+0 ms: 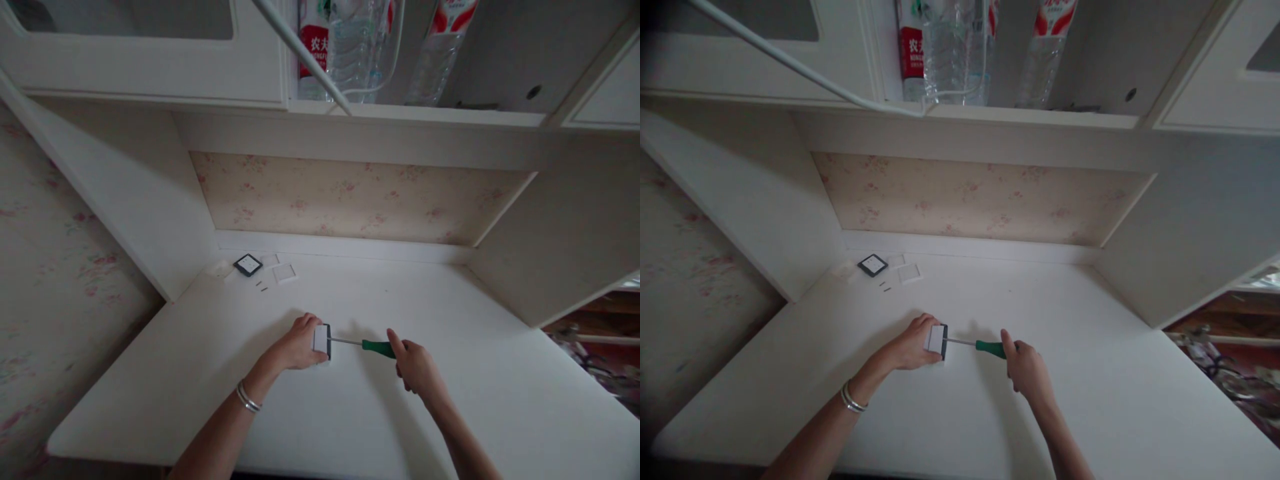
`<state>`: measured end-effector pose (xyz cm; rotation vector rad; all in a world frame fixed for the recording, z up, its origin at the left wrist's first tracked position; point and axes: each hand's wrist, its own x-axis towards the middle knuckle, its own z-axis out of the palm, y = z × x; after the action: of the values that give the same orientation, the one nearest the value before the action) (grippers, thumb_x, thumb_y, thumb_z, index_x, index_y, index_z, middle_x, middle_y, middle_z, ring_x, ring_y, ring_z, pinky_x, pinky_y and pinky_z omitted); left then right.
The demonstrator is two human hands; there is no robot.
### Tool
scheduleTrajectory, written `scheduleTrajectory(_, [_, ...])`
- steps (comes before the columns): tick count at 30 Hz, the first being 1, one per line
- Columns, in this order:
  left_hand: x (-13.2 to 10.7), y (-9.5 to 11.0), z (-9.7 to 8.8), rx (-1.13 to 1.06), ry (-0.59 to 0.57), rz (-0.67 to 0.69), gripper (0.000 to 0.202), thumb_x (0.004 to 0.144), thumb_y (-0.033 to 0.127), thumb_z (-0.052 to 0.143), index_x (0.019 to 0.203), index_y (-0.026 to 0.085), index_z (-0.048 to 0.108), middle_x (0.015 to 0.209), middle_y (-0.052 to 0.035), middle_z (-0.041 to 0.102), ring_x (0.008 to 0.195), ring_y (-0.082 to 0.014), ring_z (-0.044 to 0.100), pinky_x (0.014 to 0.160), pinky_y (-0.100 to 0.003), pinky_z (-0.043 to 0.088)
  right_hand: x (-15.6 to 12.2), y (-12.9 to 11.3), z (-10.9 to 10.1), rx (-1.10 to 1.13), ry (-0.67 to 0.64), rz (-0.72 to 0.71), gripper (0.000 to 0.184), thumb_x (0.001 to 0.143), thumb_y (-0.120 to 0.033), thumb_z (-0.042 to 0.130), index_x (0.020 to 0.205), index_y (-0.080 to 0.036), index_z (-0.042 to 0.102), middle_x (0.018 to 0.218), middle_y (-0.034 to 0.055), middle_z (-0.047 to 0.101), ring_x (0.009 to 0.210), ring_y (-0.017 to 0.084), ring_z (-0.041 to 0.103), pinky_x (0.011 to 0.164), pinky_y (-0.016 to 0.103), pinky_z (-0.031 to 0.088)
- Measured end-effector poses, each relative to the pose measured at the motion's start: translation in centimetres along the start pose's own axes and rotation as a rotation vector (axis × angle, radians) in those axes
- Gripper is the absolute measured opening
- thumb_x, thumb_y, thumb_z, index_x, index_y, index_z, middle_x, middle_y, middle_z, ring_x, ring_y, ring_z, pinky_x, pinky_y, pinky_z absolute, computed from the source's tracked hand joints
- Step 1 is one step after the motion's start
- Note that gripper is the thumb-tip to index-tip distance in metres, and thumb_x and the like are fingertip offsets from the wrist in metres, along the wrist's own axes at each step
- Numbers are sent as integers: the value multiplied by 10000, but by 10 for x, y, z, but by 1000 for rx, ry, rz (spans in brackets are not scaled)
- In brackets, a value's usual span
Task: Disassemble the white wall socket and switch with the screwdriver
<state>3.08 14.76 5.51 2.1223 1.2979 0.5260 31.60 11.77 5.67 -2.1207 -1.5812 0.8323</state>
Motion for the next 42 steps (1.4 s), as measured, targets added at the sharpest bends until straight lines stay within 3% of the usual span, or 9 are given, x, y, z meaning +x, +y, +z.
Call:
scheduleTrajectory(4, [-1, 3, -2, -7, 18, -3, 598, 597, 300, 789, 1126, 184, 535, 1155, -78, 517, 1095, -254, 482, 977, -346, 402, 0, 0, 12, 137, -41, 106, 569, 893, -639, 275, 689, -179, 541, 461, 13, 565, 294, 137, 515, 309, 235, 363])
scheduleTrajectory(10, [-6, 0, -3, -42, 40, 37, 601, 623, 314, 793, 1156, 203, 541, 1178, -68, 537, 1125, -256, 491, 1001, -358, 393, -2, 0, 13, 293, 17, 50, 553, 858, -682, 342, 679, -189, 516, 479, -5, 559, 323, 134, 524, 326, 231, 384])
scheduleTrajectory(17, [-12, -10, -3, -129, 260, 18, 567, 767, 391, 693, 1258, 197, 488, 1273, -84, 532, 1180, -233, 499, 1042, -364, 383, -11, -8, 5, 511, 141, -29, 509, 829, -678, 447, 765, -185, 557, 532, -15, 567, 406, 141, 547, 383, 240, 405])
scheduleTrajectory(22, [-26, -51, -24, 41, 401, -76, 610, 780, 448, 665, 1305, 198, 483, 1337, -93, 501, 1260, -248, 441, 1099, -392, 333, -21, -25, -3, 483, 159, -69, 507, 840, -670, 435, 823, -184, 578, 526, -11, 572, 420, 146, 537, 409, 246, 396])
scheduleTrajectory(28, [-53, -127, -68, 318, 346, -224, 561, 783, 439, 622, 1253, 141, 549, 1309, -127, 553, 1244, -276, 477, 1085, -406, 359, -33, -50, -7, 207, 219, -239, 473, 873, -639, 409, 883, -211, 610, 543, 5, 607, 486, 175, 580, 492, 261, 406])
scheduleTrajectory(32, [-66, -155, -86, 424, 271, -247, 507, 751, 392, 625, 1186, 133, 606, 1273, -138, 589, 1218, -304, 509, 1065, -414, 384, -43, -65, -9, 6, 324, -414, 444, 901, -616, 385, 895, -233, 611, 690, 25, 679, 578, 191, 623, 541, 265, 398])
scheduleTrajectory(36, [-67, -133, -82, 449, 259, -196, 488, 773, 388, 624, 1187, 132, 611, 1323, -155, 544, 1271, -311, 456, 1089, -435, 354, -50, -77, -8, -165, 390, -530, 440, 927, -594, 355, 902, -232, 604, 734, 26, 692, 566, 200, 634, 515, 266, 363])
scheduleTrajectory(39, [-61, -88, -70, 341, 271, -42, 509, 833, 429, 590, 1282, 195, 544, 1401, -108, 470, 1305, -259, 413, 1106, -403, 337, -55, -84, -7, -237, 417, -584, 449, 939, -581, 341, 896, -225, 610, 736, 30, 692, 528, 194, 628, 480, 264, 327])
scheduleTrajectory(42, [-51, -44, -52, 202, 126, 58, 669, 774, 491, 663, 1365, 261, 450, 1438, -68, 428, 1315, -250, 397, 1100, -383, 347, -58, -87, -5, -267, 414, -587, 476, 942, -588, 318, 898, -224, 621, 741, 42, 694, 521, 194, 628, 472, 266, 319])
